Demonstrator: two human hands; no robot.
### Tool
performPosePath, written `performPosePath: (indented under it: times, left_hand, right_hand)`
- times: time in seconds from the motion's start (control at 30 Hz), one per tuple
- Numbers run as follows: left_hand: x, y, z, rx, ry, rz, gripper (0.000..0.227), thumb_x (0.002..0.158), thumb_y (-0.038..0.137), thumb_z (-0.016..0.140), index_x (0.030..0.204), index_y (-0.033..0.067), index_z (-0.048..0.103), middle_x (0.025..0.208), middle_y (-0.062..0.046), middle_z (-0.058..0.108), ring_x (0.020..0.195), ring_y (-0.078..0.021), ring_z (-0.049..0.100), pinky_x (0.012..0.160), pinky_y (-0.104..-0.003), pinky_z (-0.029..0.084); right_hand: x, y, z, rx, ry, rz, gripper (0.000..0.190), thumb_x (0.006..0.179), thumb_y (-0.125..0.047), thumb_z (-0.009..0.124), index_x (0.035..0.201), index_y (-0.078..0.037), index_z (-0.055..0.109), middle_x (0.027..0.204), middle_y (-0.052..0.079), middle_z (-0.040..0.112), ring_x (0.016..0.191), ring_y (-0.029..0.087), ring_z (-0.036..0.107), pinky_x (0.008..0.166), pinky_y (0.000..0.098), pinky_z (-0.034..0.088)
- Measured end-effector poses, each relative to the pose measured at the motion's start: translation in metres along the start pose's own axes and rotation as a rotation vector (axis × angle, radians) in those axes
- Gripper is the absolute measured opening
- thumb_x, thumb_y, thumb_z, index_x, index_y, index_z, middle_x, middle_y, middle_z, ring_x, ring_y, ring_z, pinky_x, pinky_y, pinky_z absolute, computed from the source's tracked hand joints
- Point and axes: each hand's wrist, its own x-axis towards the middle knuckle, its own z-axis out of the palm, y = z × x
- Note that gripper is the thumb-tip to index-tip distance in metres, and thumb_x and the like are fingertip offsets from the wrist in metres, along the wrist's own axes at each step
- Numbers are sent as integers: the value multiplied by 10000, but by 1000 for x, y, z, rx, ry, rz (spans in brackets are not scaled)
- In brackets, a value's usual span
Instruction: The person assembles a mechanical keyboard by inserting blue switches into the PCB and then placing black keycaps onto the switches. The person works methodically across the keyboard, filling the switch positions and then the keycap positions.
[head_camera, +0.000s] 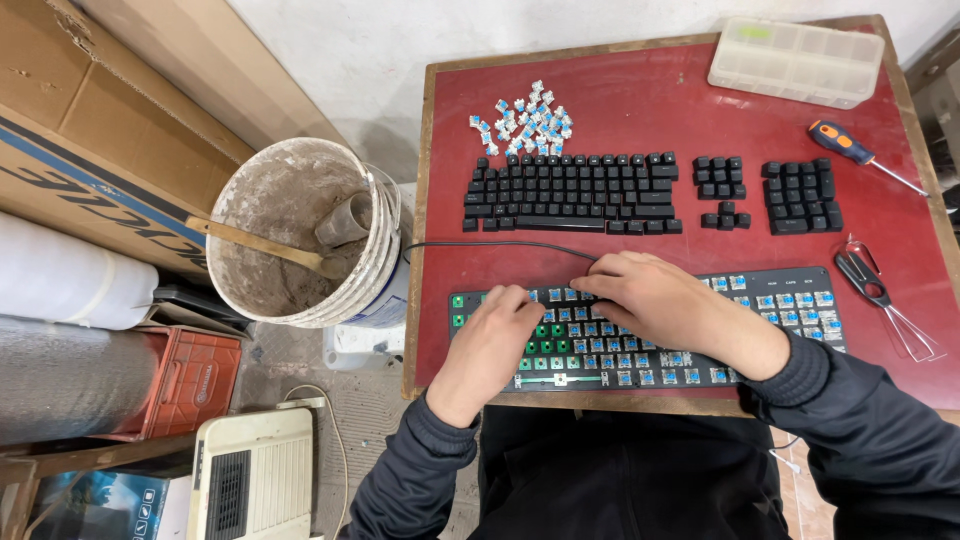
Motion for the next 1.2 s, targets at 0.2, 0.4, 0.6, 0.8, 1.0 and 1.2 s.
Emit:
performPosePath:
  times: [0.2,0.4,0.6,0.8,1.0,1.2]
  left_hand:
    - [14,10,7,420,-33,122,40,1084,-44,881,1084,-6,870,939,-80,647,939,-251,708,774,-368,652]
    - [13,-30,19,148,-57,23,55,1152,111,876,1166,58,871,1016,-96,738,1008,-302,784,842,-420,686]
    - [0,-33,16,-48,56,-87,115,1143,191,927,1237,125,934,1061,-61,799,1050,-277,815,917,-414,701]
    - [10,-23,12,9,-60,-214,191,1130,192,923,1297,101,929,1117,-88,828,1123,-329,845,933,-496,730]
    - [9,-25,22,33,-2,-103,231,1148,150,901,1362,67,872,1167,-111,774,1181,-376,833,952,-531,746]
    - [3,-35,40,13,34,-65,149,1189,127,842,1313,51,872,1126,-103,727,1136,-348,785,930,-457,710]
  right_hand:
    - [0,3,6,-21,19,-29,400,1232,-325,747,1609,-219,827,1484,31,816,1372,284,790,1202,466,632]
    - [-2,-8,-14,-55,-43,-70,369,1222,-315,750,1549,-177,851,1483,71,830,1378,301,813,1193,492,660]
    - [51,37,-70,72,28,-5,298,1252,-252,711,1446,-186,928,1333,62,914,1289,226,881,1209,420,695]
    - [222,193,-60,-13,299,264,218,1269,-370,824,1365,-231,961,1255,80,938,1248,360,906,978,526,760]
    - [278,208,-43,-11,331,418,231,1145,-453,925,1229,-246,983,1153,81,953,1164,349,928,849,521,768]
    - [260,161,-62,67,309,517,216,1123,-294,873,1255,-152,968,1173,174,947,1165,409,927,889,575,765]
